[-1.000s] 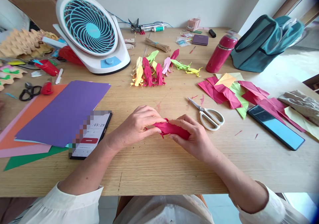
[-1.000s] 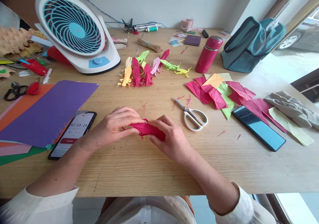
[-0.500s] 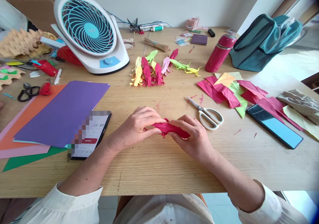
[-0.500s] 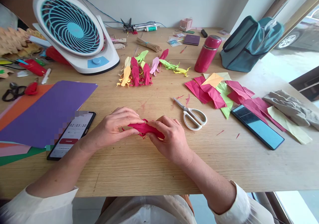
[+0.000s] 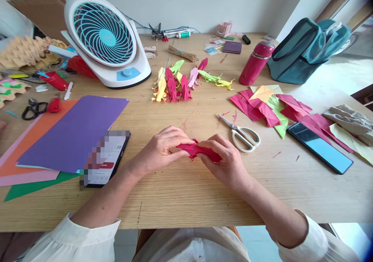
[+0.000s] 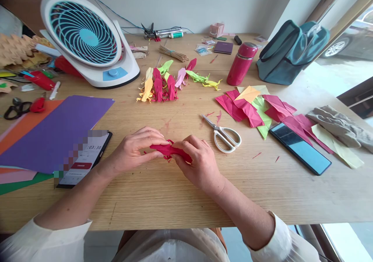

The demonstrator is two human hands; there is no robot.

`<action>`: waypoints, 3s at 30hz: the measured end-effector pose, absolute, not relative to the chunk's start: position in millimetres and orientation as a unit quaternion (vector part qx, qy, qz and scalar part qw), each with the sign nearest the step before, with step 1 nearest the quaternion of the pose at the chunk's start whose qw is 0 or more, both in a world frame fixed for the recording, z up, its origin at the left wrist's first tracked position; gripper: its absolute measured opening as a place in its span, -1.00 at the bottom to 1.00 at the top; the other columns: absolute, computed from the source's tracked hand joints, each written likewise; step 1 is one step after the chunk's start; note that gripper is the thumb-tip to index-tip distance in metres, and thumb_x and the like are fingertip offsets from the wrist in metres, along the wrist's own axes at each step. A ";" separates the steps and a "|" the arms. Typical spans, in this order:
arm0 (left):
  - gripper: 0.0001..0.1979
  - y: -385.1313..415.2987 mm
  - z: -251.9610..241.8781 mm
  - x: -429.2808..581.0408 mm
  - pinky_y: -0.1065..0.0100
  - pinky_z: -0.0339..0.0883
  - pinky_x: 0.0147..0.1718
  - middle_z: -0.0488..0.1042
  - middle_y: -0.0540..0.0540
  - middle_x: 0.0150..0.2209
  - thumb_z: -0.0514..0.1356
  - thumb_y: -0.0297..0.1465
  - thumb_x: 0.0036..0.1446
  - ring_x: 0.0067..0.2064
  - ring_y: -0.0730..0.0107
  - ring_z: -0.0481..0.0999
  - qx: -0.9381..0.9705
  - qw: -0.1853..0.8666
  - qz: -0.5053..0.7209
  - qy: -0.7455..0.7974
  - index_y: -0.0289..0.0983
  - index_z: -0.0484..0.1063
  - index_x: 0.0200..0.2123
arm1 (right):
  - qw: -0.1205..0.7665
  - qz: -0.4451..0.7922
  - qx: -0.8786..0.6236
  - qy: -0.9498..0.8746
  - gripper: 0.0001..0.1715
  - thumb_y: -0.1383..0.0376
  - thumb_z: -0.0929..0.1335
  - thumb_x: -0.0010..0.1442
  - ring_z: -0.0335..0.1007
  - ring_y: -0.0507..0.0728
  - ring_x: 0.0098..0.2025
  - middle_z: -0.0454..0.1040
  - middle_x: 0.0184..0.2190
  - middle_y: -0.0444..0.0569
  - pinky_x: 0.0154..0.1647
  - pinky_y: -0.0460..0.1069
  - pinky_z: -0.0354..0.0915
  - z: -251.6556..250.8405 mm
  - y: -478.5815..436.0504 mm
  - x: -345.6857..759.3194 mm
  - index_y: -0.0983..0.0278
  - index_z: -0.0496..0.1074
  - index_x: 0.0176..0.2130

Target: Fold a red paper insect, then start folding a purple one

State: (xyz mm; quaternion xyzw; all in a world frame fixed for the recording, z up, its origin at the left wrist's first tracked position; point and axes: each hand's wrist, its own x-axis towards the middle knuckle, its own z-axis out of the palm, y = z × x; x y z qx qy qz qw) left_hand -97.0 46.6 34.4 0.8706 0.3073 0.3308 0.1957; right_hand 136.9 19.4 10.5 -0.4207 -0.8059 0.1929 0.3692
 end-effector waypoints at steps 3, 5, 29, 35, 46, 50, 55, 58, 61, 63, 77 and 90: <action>-0.76 45.4 33.0 -94.3 0.20 0.44 0.00 0.59 -0.13 -0.14 0.29 -0.40 0.25 -0.02 0.27 0.51 0.868 0.197 0.336 0.307 -0.20 0.55 -0.01 | 0.374 0.207 -0.415 -0.803 -0.80 0.33 0.38 0.31 0.45 0.13 -0.23 0.49 -0.24 -0.03 -0.19 0.05 0.33 10.7 20.4 137.7 0.17 0.48 -0.05; -0.76 44.8 32.2 -92.8 0.19 0.43 0.01 0.58 -0.14 -0.13 0.29 -0.41 0.25 -0.02 0.27 0.50 0.873 0.182 0.338 0.302 -0.22 0.54 -0.02 | 0.376 0.211 -0.416 -0.800 -0.81 0.35 0.39 0.29 0.45 0.13 -0.23 0.50 -0.24 -0.04 -0.19 0.05 0.33 10.9 21.5 138.0 0.19 0.46 -0.07; -0.71 37.4 26.5 -84.6 0.23 0.46 -0.07 0.58 -0.14 -0.12 0.28 -0.51 0.23 -0.07 0.30 0.53 0.872 0.092 0.380 0.295 -0.24 0.48 0.02 | 0.393 0.176 -0.418 -0.800 -0.83 0.33 0.40 0.29 0.44 0.15 -0.21 0.52 -0.22 -0.05 -0.17 0.06 0.26 8.8 24.6 139.7 0.18 0.39 -0.10; -0.72 34.6 26.8 -82.3 0.22 0.48 -0.08 0.58 -0.15 -0.14 0.27 -0.56 0.22 -0.09 0.28 0.54 0.879 0.041 0.379 0.287 -0.26 0.47 0.00 | 0.380 0.064 -0.424 -0.819 -0.86 0.26 0.42 0.29 0.42 0.16 -0.24 0.55 -0.27 -0.06 -0.12 0.11 0.18 8.8 24.7 140.9 0.18 0.39 -0.15; -0.67 35.5 23.5 -82.2 0.23 0.47 -0.09 0.58 -0.15 -0.13 0.27 -0.57 0.22 -0.09 0.29 0.55 0.876 0.046 0.386 0.286 -0.28 0.46 0.05 | 0.380 0.025 -0.397 -0.835 -0.81 0.31 0.40 0.32 0.40 0.11 -0.25 0.52 -0.27 -0.09 -0.10 0.09 0.20 11.2 24.1 140.9 0.18 0.45 -0.04; -0.68 36.0 22.5 -82.4 0.24 0.47 -0.09 0.57 -0.15 -0.14 0.28 -0.57 0.21 -0.09 0.29 0.54 0.875 0.064 0.390 0.280 -0.28 0.47 0.03 | 0.375 0.003 -0.388 -0.842 -0.81 0.32 0.40 0.32 0.39 0.10 -0.28 0.52 -0.29 -0.10 -0.10 0.10 0.20 13.3 23.5 142.1 0.17 0.46 -0.04; -0.69 37.2 19.4 -84.0 0.25 0.47 -0.09 0.57 -0.15 -0.14 0.30 -0.55 0.20 -0.09 0.30 0.54 0.870 0.079 0.398 0.281 -0.28 0.48 0.01 | 0.378 -0.014 -0.379 -0.845 -0.82 0.32 0.41 0.32 0.40 0.11 -0.28 0.54 -0.28 -0.09 -0.10 0.10 0.22 14.8 22.8 142.9 0.18 0.45 -0.05; -0.71 37.3 19.6 -84.6 0.25 0.47 -0.09 0.57 -0.14 -0.13 0.30 -0.53 0.21 -0.10 0.31 0.54 0.868 0.084 0.403 0.278 -0.26 0.49 0.01 | 0.384 -0.005 -0.371 -0.846 -0.81 0.33 0.41 0.31 0.42 0.11 -0.28 0.54 -0.28 -0.08 -0.10 0.09 0.23 14.5 23.5 143.6 0.18 0.44 -0.05; -0.72 37.1 21.1 -84.8 0.25 0.48 -0.09 0.58 -0.13 -0.13 0.29 -0.51 0.22 -0.11 0.31 0.55 0.869 0.086 0.403 0.274 -0.25 0.49 0.01 | 0.384 0.001 -0.364 -0.849 -0.83 0.33 0.40 0.32 0.42 0.11 -0.28 0.54 -0.29 -0.08 -0.11 0.09 0.24 14.3 24.3 144.2 0.18 0.45 -0.06; -0.72 37.1 21.7 -84.9 0.24 0.48 -0.09 0.58 -0.13 -0.14 0.30 -0.50 0.22 -0.11 0.32 0.54 0.871 0.087 0.400 0.273 -0.24 0.49 0.01 | 0.384 -0.001 -0.361 -0.850 -0.85 0.32 0.40 0.33 0.42 0.10 -0.28 0.53 -0.30 -0.07 -0.11 0.09 0.25 14.5 24.7 144.4 0.19 0.46 -0.07; -0.68 35.3 21.5 -84.2 0.26 0.47 -0.09 0.57 -0.13 -0.13 0.32 -0.52 0.20 -0.09 0.32 0.54 0.861 0.101 0.423 0.263 -0.23 0.48 0.02 | 0.415 0.020 -0.338 -0.844 -0.83 0.40 0.38 0.31 0.44 0.09 -0.30 0.52 -0.30 -0.05 -0.18 0.07 0.29 16.8 23.7 144.0 0.22 0.43 -0.08; -0.70 35.4 21.3 -84.9 0.25 0.47 -0.08 0.58 -0.13 -0.12 0.32 -0.49 0.20 -0.10 0.32 0.54 0.858 0.119 0.426 0.261 -0.23 0.50 0.02 | 0.403 0.035 -0.346 -0.846 -0.84 0.39 0.38 0.31 0.45 0.10 -0.28 0.52 -0.30 -0.06 -0.17 0.06 0.29 16.6 23.5 145.1 0.19 0.44 -0.10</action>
